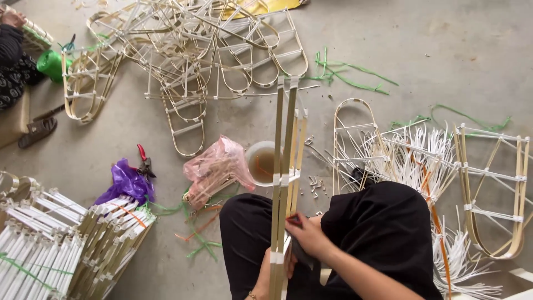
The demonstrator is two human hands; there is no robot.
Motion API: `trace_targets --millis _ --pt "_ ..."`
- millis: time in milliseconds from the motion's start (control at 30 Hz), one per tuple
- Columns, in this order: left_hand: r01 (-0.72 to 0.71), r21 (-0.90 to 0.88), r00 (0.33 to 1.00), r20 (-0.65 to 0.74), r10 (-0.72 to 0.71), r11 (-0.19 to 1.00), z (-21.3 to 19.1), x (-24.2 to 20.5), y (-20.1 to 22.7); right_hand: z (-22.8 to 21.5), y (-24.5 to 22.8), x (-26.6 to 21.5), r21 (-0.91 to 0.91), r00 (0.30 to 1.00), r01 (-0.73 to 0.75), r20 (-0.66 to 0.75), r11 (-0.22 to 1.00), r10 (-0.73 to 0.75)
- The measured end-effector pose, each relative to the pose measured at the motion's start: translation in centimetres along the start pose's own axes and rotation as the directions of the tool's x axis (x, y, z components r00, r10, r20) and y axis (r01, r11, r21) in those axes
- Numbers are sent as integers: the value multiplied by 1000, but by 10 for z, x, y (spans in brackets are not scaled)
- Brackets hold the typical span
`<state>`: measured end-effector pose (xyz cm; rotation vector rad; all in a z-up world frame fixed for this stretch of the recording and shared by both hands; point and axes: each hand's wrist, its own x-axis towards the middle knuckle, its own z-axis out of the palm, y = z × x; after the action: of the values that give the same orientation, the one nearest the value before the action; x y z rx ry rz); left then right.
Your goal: Assembling and securing bamboo or wooden strips to form light-duty furniture or decorative frames.
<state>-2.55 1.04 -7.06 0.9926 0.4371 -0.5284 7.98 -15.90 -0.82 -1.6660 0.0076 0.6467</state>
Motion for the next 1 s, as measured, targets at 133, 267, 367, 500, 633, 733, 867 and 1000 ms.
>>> trace_targets --millis 133,267,367,500,633,733,867,1000 --pt "144 10 989 22 -144 989 58 -40 81 -36 -18 36 284 998 -26 -45 958 41" --pt "316 5 932 187 -311 949 81 -56 112 -72 -24 58 209 973 140 -208 968 -96" --pt "362 -85 924 161 -345 928 71 -49 88 -70 -3 56 147 950 231 -248 962 -191" --pt "288 -237 956 130 -263 928 66 -33 72 -56 -9 21 520 939 -46 -268 853 214" --pt "305 -258 952 45 -304 917 71 -26 67 -17 63 8 387 994 33 -108 921 10" --pt "220 -209 974 98 -204 953 73 -24 68 -16 40 24 -2 999 -37 -32 999 37" --pt "285 -228 959 61 -278 931 68 -35 60 -20 3 36 -156 952 -82 -303 984 31" --pt "232 -256 973 50 -227 938 64 -25 53 8 69 17 -166 1000 17 18 986 -15"
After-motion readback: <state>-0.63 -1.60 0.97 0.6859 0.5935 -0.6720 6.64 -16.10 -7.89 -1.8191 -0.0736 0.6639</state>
